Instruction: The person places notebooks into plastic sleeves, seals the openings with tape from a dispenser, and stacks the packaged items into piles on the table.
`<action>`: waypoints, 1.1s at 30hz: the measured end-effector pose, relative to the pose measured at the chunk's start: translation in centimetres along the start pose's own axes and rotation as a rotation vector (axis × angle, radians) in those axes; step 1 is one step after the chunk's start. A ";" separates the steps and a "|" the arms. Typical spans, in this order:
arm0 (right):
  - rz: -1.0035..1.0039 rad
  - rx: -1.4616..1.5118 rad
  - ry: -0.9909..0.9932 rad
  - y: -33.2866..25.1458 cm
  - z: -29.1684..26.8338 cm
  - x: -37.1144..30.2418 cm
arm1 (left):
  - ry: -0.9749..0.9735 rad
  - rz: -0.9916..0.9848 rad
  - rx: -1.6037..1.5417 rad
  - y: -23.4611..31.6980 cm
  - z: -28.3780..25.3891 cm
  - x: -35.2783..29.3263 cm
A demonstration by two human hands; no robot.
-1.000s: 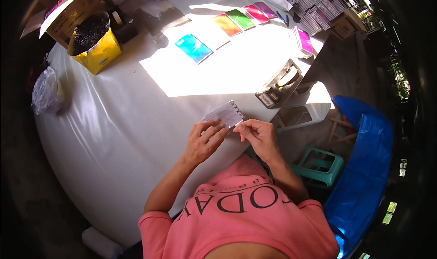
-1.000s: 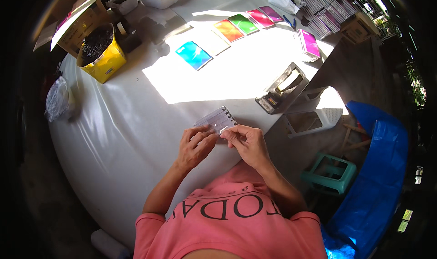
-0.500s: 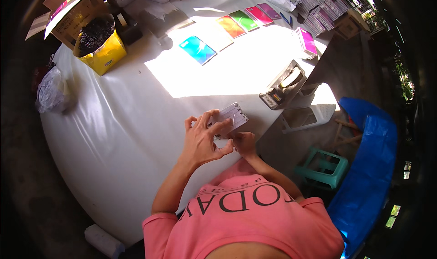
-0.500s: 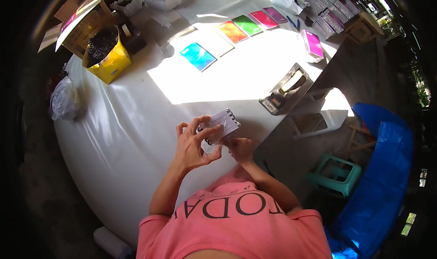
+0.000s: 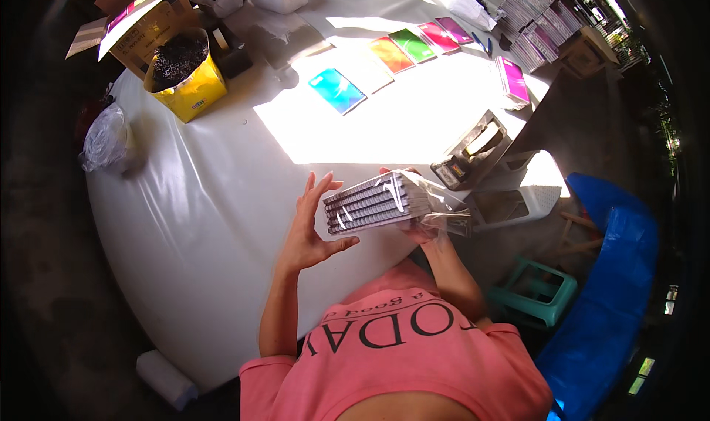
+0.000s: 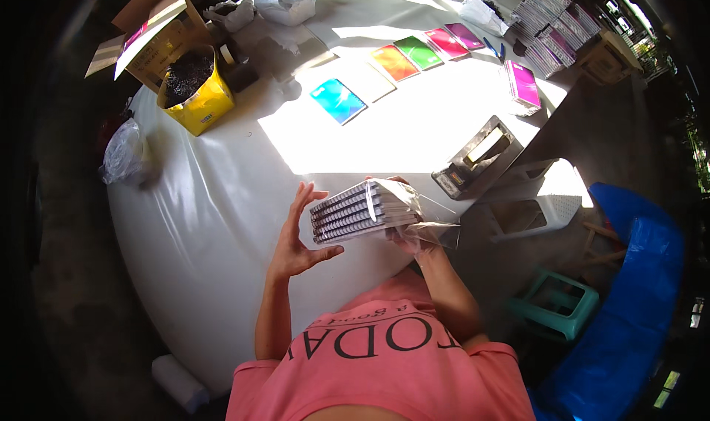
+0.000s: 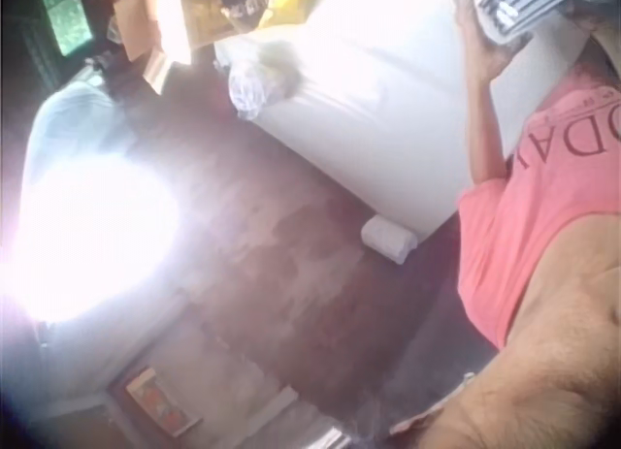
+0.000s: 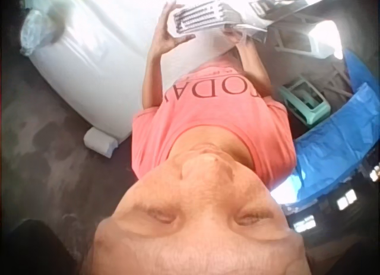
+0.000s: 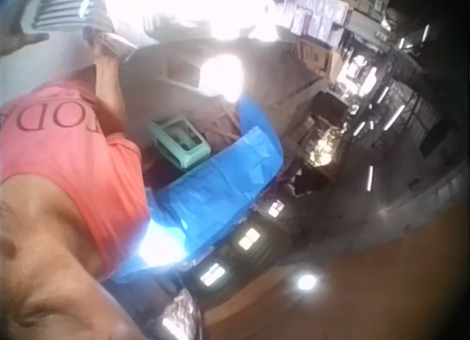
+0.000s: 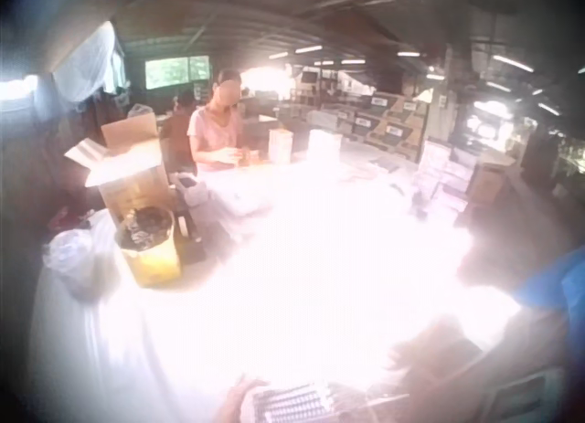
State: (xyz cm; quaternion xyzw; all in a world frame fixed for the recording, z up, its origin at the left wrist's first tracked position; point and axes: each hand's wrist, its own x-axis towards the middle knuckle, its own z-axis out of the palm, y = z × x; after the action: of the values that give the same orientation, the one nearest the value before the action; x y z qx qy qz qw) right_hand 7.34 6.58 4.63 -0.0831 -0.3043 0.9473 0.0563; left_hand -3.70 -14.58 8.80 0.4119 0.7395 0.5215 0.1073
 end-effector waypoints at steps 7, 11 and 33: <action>-0.200 -1.001 -0.168 -2.8 2.1 0.5 | 0.280 -0.102 -0.307 -1.0 5.4 -1.3; -0.272 -1.314 -0.364 -7.0 4.5 -0.3 | 0.277 0.417 0.218 0.9 2.6 0.6; -0.265 -1.566 -0.259 -5.8 1.1 -3.0 | 0.230 0.191 0.263 -2.1 3.9 -4.8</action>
State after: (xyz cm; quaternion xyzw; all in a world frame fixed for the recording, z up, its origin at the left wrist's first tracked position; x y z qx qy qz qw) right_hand 10.39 10.13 9.25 0.0489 -0.8917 0.4462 0.0579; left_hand 0.59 -15.64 4.02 0.4281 0.7662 0.4720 -0.0826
